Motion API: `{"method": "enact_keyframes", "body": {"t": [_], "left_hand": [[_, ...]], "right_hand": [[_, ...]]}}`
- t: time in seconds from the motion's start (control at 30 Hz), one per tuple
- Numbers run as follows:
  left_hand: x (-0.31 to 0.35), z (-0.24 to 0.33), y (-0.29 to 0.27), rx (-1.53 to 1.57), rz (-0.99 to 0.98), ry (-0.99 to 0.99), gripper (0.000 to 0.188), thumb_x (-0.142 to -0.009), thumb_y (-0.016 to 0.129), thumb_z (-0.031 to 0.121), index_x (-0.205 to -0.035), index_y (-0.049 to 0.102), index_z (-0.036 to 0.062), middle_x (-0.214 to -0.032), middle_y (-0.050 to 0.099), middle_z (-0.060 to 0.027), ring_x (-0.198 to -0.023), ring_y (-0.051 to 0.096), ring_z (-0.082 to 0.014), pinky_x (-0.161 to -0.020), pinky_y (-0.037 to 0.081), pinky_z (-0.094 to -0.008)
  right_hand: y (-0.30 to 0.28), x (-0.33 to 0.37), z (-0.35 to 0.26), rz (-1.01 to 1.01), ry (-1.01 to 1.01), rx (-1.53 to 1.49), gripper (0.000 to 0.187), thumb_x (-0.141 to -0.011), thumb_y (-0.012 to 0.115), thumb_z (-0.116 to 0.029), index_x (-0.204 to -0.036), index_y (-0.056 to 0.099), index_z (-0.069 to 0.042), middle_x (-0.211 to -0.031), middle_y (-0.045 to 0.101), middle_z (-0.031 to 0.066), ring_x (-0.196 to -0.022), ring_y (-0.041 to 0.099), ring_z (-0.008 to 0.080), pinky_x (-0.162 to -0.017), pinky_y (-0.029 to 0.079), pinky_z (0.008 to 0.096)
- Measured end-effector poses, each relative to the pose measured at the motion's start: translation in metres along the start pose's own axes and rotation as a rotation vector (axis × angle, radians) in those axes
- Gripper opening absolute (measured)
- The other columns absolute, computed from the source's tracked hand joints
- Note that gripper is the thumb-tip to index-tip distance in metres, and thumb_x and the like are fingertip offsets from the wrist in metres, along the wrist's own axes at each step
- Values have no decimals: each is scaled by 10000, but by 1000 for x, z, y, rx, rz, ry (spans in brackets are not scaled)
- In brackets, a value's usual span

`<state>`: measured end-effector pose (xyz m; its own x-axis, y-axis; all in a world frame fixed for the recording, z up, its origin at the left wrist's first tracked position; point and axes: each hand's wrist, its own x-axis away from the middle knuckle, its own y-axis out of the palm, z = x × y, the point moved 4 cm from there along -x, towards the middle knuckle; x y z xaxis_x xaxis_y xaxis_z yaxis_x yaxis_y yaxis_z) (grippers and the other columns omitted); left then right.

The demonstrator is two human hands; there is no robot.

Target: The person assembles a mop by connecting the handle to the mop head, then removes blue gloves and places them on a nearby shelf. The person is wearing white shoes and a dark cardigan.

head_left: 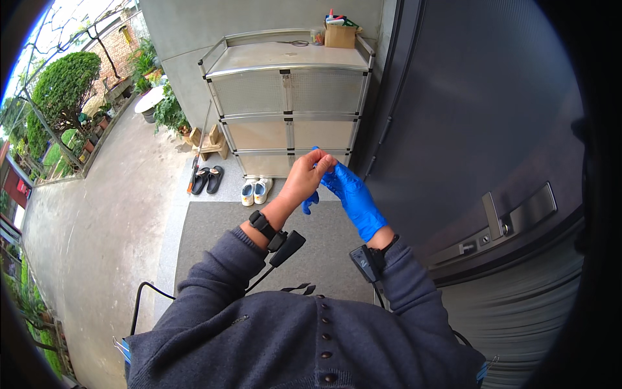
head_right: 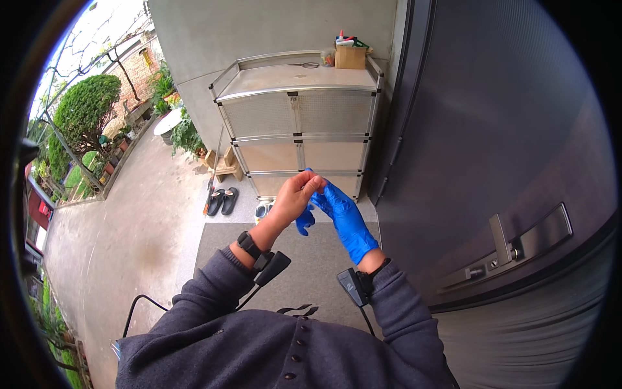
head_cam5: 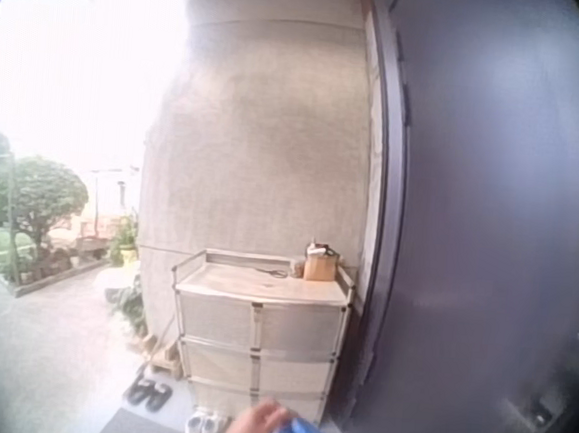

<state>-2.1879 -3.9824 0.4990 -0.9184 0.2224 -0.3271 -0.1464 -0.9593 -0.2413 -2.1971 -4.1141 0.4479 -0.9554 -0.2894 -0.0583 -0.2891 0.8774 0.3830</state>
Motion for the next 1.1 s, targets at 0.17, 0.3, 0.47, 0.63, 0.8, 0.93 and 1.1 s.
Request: {"method": "enact_keyframes", "body": {"t": [0.17, 0.3, 0.47, 0.63, 0.8, 0.93, 1.1], "left_hand": [[7, 1, 5, 151, -155, -115, 288, -963, 598, 285, -908, 642, 5, -805, 637, -1, -798, 573, -97, -768, 469, -265], [4, 3, 3, 32, -168, 23, 221, -952, 611, 230, -881, 624, 22, -774, 625, -9, -753, 554, -90, -711, 466, -253], [8, 5, 5, -77, -107, 94, 189, -964, 574, 196, -888, 581, 23, -729, 593, -44, -709, 544, -113, -665, 462, -281], [14, 20, 5, -105, 67, 162, 179, -975, 533, 178, -909, 550, 13, -723, 560, -100, -685, 551, -185, -648, 458, -316], [10, 31, -9, -153, 277, 272, 189, -982, 523, 184, -932, 558, 5, -807, 576, -98, -715, 545, -174, -656, 458, -313], [12, 27, -18, 60, 249, 286, 198, -997, 515, 213, -1066, 581, 39, -868, 589, -52, -779, 534, -129, -706, 457, -281], [21, 11, -44, 41, 310, -9, 376, -1028, 421, 363, -1288, 508, 105, -940, 570, -26, -911, 523, -127, -851, 431, -271]], "right_hand": [[3, -1, -5, -161, -76, -19, 574, -1007, 450, -421, -1429, 404, -34, -1357, 508, 95, -1240, 501, 192, -1062, 402, 326], [3, 6, -4, -180, 28, -49, 571, -1020, 417, -419, -1435, 391, -28, -1366, 496, 90, -1246, 491, 189, -1080, 384, 333], [14, 13, -16, -329, 42, -86, 585, -1040, 367, -379, -1487, 262, -16, -1481, 375, 112, -1355, 389, 225, -1142, 309, 369], [25, 15, -25, -386, -13, -193, 554, -1039, 377, -396, -1468, 338, -49, -1380, 485, 70, -1244, 492, 170, -1069, 392, 329], [27, 15, -26, -306, -51, 49, 541, -1047, 365, -363, -1489, 297, -59, -1434, 441, 72, -1296, 452, 177, -1093, 367, 336], [36, 16, -39, -328, -41, -136, 578, -1056, 299, -357, -1524, 142, -56, -1550, 257, 110, -1406, 310, 234, -1174, 237, 358], [56, 27, -66, -570, 23, -685, 592, -1058, 250, -382, -1535, 77, -78, -1593, 127, 105, -1471, 115, 232, -1203, 94, 352]]}}
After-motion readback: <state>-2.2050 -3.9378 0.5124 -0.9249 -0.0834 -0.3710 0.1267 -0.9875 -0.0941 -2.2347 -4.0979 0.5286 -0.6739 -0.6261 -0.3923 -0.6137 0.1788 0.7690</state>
